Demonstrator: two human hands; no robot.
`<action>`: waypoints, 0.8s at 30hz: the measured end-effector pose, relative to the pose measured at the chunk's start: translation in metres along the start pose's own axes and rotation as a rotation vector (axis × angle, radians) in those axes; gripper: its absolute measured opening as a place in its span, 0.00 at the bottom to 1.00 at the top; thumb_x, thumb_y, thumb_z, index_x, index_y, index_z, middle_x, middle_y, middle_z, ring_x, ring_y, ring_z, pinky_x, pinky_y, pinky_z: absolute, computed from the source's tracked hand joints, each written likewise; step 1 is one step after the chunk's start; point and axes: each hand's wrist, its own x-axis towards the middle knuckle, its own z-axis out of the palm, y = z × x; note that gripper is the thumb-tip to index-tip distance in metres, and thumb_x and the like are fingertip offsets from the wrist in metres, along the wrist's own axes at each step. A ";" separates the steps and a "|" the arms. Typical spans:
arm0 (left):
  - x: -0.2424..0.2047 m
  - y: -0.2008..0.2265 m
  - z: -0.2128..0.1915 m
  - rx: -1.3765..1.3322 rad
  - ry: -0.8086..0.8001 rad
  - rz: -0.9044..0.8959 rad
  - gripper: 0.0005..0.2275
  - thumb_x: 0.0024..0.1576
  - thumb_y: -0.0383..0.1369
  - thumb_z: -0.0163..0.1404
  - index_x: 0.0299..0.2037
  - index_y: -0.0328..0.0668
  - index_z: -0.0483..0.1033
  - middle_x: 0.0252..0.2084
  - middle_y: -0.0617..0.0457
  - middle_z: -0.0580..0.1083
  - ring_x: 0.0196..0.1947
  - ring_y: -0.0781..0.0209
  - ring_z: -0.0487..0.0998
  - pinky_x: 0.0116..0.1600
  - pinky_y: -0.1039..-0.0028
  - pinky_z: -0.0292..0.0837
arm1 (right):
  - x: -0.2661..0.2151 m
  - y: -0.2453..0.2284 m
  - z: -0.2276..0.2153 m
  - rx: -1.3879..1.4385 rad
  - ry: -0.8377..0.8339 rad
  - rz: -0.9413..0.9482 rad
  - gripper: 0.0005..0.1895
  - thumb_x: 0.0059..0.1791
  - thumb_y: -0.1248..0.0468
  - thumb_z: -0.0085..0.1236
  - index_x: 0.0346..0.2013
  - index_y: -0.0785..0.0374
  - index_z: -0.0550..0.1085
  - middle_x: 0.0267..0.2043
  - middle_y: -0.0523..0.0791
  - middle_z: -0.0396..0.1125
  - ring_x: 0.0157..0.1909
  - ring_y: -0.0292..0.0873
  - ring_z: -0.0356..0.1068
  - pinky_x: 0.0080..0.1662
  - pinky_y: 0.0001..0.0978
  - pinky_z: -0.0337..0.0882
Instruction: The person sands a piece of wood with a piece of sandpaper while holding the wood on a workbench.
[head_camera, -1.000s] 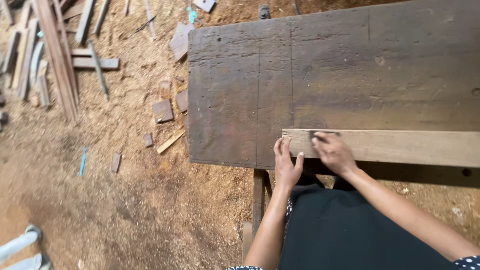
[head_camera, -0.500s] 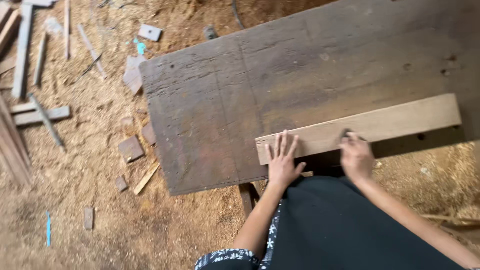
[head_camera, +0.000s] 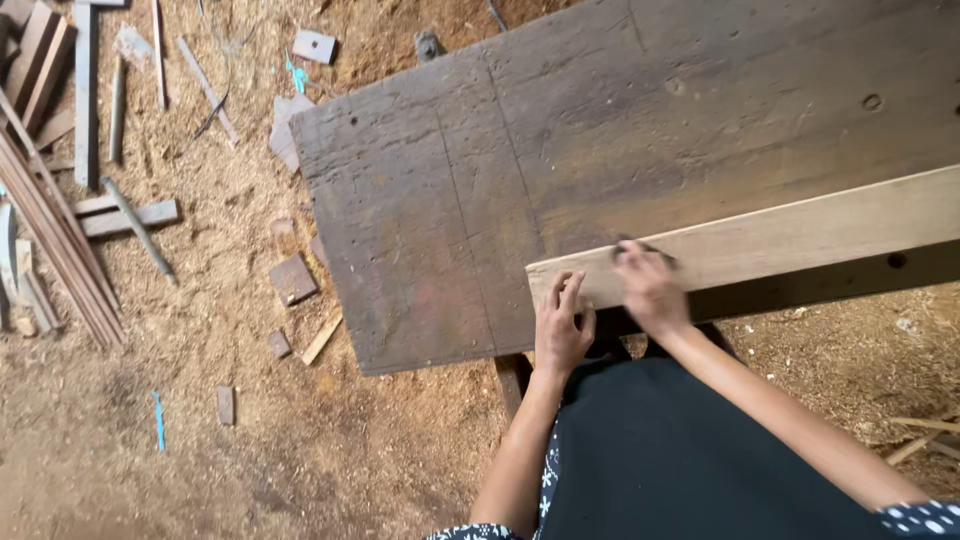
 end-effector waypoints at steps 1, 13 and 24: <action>-0.002 0.000 -0.001 -0.029 0.060 0.028 0.22 0.57 0.26 0.56 0.63 0.40 0.69 0.62 0.42 0.69 0.59 0.41 0.72 0.61 0.57 0.69 | 0.007 -0.010 0.008 0.062 -0.089 -0.094 0.11 0.49 0.72 0.50 0.45 0.73 0.74 0.60 0.52 0.68 0.53 0.53 0.71 0.45 0.35 0.73; -0.035 -0.012 -0.020 -0.229 0.334 -0.212 0.13 0.59 0.23 0.52 0.55 0.37 0.73 0.42 0.46 0.74 0.39 0.53 0.79 0.42 0.69 0.77 | 0.021 -0.054 0.046 0.277 -0.336 -0.439 0.15 0.45 0.68 0.54 0.45 0.70 0.75 0.60 0.50 0.68 0.50 0.49 0.68 0.52 0.36 0.73; -0.026 0.000 -0.037 -0.034 -0.173 -0.016 0.20 0.52 0.29 0.58 0.56 0.47 0.73 0.53 0.50 0.73 0.59 0.49 0.70 0.63 0.56 0.62 | -0.038 0.107 -0.067 -0.035 0.113 0.366 0.11 0.54 0.71 0.52 0.28 0.66 0.76 0.56 0.52 0.74 0.47 0.49 0.75 0.47 0.41 0.75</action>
